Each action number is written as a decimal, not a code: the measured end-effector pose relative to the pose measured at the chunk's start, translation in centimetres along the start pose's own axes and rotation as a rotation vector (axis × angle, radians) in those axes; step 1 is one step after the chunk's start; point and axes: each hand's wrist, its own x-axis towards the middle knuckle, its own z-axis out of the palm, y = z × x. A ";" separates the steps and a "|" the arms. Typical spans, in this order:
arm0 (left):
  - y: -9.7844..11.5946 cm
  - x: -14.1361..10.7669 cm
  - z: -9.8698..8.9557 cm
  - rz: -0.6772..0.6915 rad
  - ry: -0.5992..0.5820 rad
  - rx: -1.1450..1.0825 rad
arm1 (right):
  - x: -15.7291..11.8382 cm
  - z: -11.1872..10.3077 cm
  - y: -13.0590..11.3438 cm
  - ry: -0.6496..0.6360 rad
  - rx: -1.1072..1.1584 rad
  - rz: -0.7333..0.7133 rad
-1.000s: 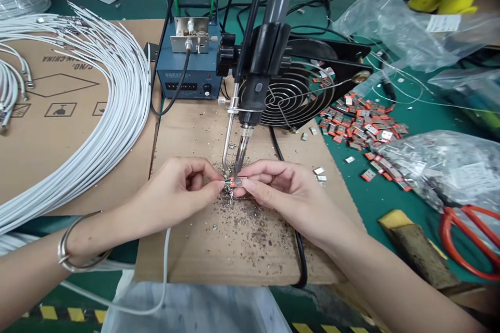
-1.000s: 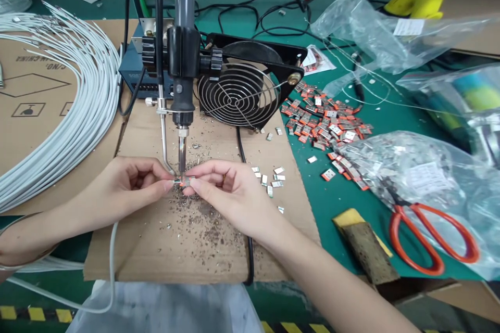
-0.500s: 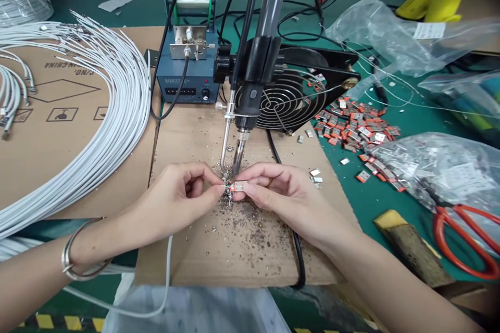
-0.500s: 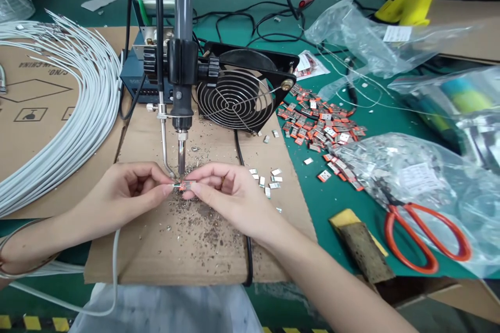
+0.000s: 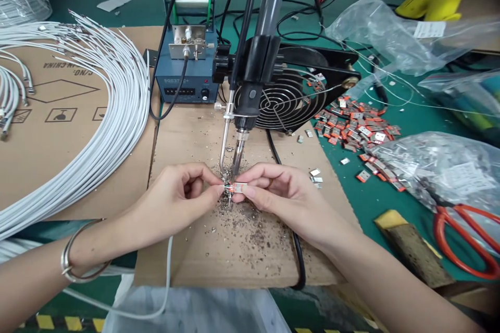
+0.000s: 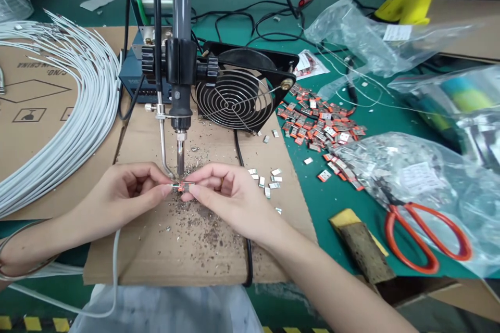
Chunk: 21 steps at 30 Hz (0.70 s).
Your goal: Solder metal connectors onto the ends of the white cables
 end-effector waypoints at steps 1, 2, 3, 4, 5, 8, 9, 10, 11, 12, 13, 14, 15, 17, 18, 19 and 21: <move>0.0 0.0 0.0 -0.001 0.002 0.001 | 0.0 0.0 0.0 0.004 0.002 0.002; 0.0 0.0 0.1 -0.003 0.004 0.002 | 0.0 0.0 0.0 0.008 0.005 0.004; 0.0 0.0 0.1 -0.001 0.006 0.002 | -0.1 0.1 0.0 0.010 0.005 0.009; 0.0 0.0 0.1 0.002 0.007 0.001 | -0.1 0.1 0.0 0.013 0.003 0.013; 0.1 0.0 0.1 0.002 0.007 0.000 | -0.1 0.1 0.0 0.016 -0.002 0.015; 0.1 -0.1 0.1 -0.003 0.002 -0.006 | -0.1 0.0 0.0 0.017 -0.023 0.007; 0.0 -0.1 0.1 -0.005 0.002 -0.002 | -0.1 0.0 0.0 0.018 -0.028 0.005; 0.0 -0.1 0.1 -0.007 0.000 0.008 | -0.1 0.0 -0.1 0.020 -0.034 0.003; 0.0 -0.1 0.0 -0.009 -0.004 0.022 | -0.1 0.0 -0.1 0.022 -0.041 0.008; -0.1 -0.1 0.0 -0.012 -0.010 0.038 | -0.1 0.0 -0.1 0.023 -0.048 0.013; -0.1 -0.1 0.0 -0.018 -0.019 0.054 | -0.1 0.0 -0.1 0.024 -0.053 0.019; -0.2 -0.1 0.0 -0.021 -0.026 0.065 | -0.1 0.0 -0.1 0.025 -0.057 0.022; -0.2 -0.1 -0.1 -0.020 -0.032 0.072 | -0.1 0.1 -0.1 0.027 -0.062 0.024; -0.2 -0.1 -0.1 -0.009 -0.028 0.074 | -0.1 0.1 -0.2 0.026 -0.062 0.016; -0.2 -0.1 0.0 0.000 -0.026 0.070 | -0.1 0.1 -0.2 0.023 -0.059 0.006; -0.2 -0.1 0.0 0.011 -0.022 0.062 | -0.1 0.1 -0.3 0.017 -0.054 -0.004; -0.2 -0.2 0.1 0.025 -0.019 0.044 | -0.1 0.0 -0.3 -0.004 -0.041 -0.017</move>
